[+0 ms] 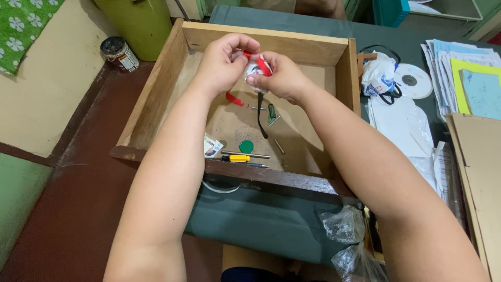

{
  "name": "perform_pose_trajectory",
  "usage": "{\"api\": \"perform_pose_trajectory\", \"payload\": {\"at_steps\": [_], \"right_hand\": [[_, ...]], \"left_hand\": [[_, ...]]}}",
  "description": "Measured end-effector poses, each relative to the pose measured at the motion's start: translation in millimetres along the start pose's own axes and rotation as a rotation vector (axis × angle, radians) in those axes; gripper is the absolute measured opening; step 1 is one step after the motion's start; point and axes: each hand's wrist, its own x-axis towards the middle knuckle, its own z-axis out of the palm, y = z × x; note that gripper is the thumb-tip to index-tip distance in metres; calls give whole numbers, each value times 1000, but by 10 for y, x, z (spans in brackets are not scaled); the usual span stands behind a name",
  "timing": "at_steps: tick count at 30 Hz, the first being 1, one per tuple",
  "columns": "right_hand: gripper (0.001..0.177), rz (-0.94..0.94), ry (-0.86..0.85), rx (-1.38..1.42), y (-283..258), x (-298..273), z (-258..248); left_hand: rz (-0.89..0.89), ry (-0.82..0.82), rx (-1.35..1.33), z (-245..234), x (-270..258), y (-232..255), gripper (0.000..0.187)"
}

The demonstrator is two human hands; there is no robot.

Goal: The person sorts small items from a wooden box on a desk, moving a plastic bag, a small pouch, keys, a red strap, and a pen to the desk surface. The person handles each item individually and places them near stacks of paper and eyeglasses.

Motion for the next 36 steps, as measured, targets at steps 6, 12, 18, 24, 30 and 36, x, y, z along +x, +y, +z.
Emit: {"api": "perform_pose_trajectory", "payload": {"at_steps": [6, 12, 18, 24, 30, 36], "right_hand": [[43, 130, 74, -156, -118, -88, 118], [14, -27, 25, -105, -93, -70, 136], [13, 98, 88, -109, -195, -68, 28], [11, -88, 131, 11, -212, -1, -194], [14, -214, 124, -34, -387, -30, -538], [10, -255, 172, -166, -721, -622, -682]], "left_hand": [[-2, -128, -145, 69, -52, 113, 47], [-40, -145, -97, 75, -72, 209, 50], [-162, 94, -12, -10, -61, 247, 42], [20, 213, 115, -57, -73, 243, 22], [127, 63, 252, 14, -99, 123, 35], [222, -102, 332, 233, -232, 504, 34]]}}
